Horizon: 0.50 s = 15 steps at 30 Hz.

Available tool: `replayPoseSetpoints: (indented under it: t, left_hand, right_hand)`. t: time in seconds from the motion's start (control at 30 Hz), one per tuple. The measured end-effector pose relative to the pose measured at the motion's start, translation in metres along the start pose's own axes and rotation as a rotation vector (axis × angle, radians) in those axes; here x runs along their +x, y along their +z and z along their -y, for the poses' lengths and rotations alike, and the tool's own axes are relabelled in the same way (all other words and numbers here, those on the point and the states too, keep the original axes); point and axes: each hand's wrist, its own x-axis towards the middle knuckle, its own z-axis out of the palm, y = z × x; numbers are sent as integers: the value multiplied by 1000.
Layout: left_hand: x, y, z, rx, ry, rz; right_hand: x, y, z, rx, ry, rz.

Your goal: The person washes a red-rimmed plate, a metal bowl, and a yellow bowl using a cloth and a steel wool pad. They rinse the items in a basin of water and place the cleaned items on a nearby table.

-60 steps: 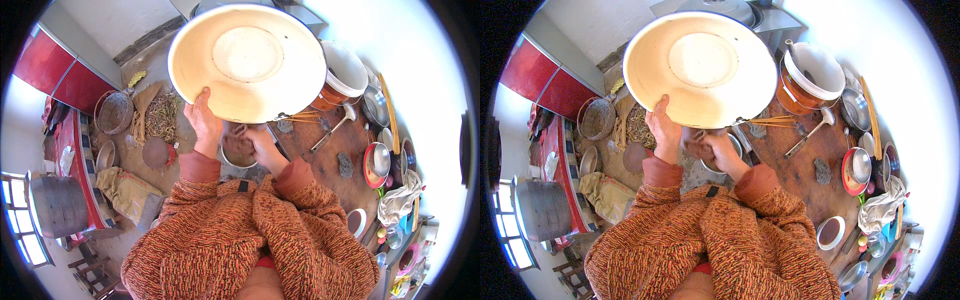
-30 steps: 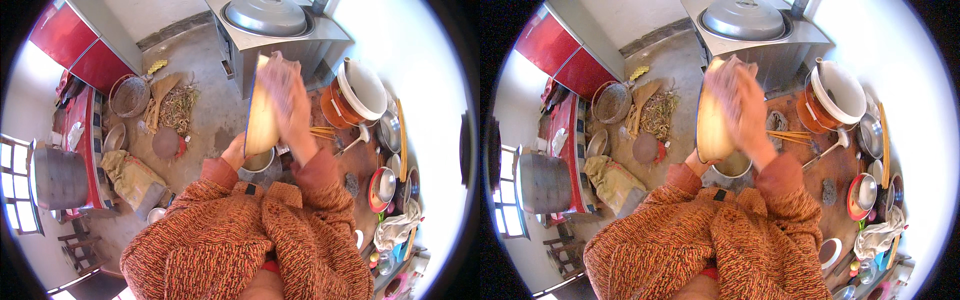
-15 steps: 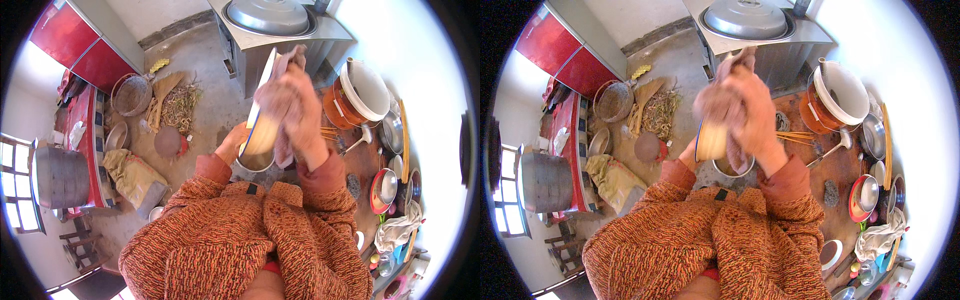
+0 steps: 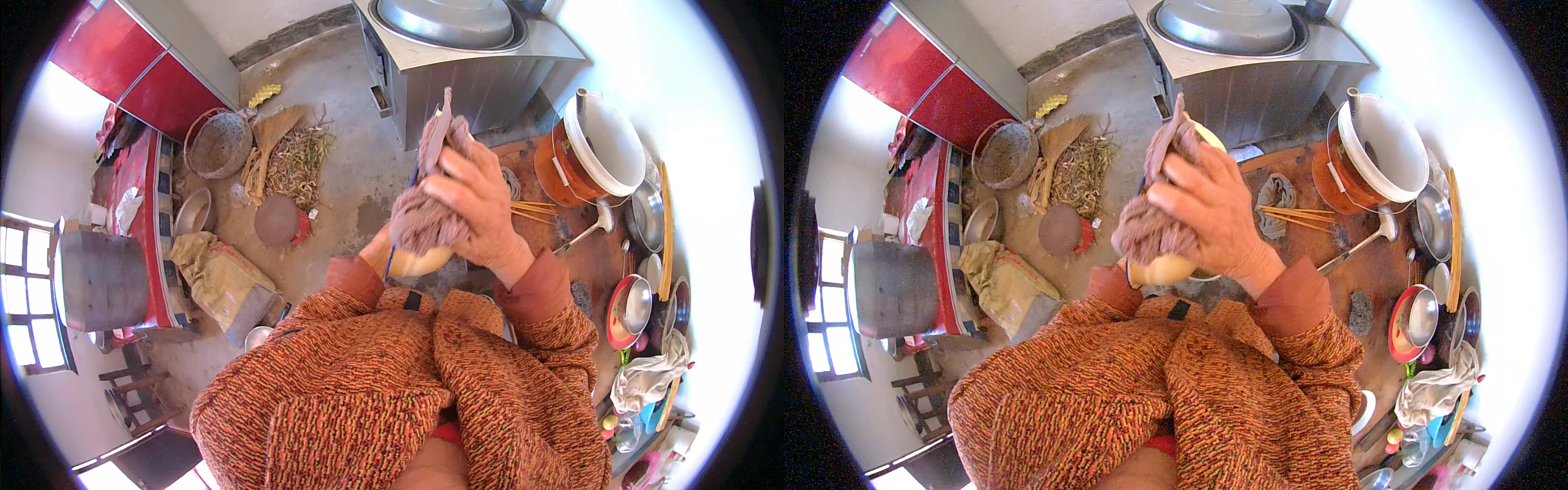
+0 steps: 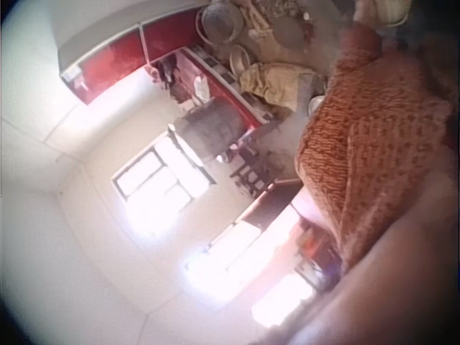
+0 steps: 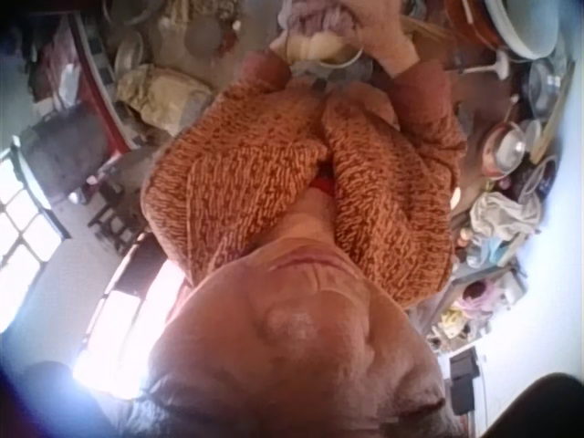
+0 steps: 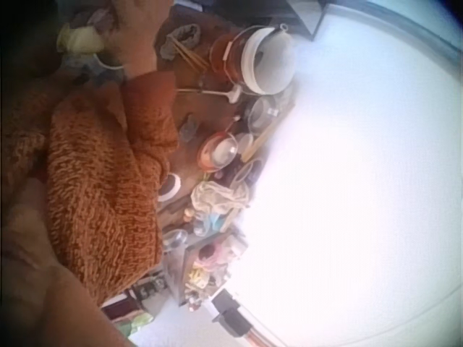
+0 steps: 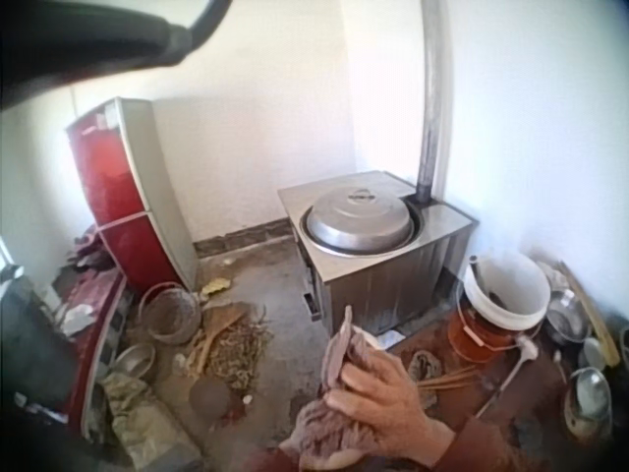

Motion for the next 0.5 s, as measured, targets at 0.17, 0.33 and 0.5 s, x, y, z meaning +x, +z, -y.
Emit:
replayPoseSetpoints:
  t: [0.17, 0.33, 0.5]
  left_hand:
    - [3, 2, -14, -7, 44, 7]
    - [-11, -2, -15, -16, 70, -16]
    - [-24, -5, -15, -37, 88, -32]
  right_hand:
    - [-12, 16, 31, -118, -136, -1]
    - [-24, 36, 47, -158, -322, 112]
    - [-35, 47, 52, -155, -487, 233]
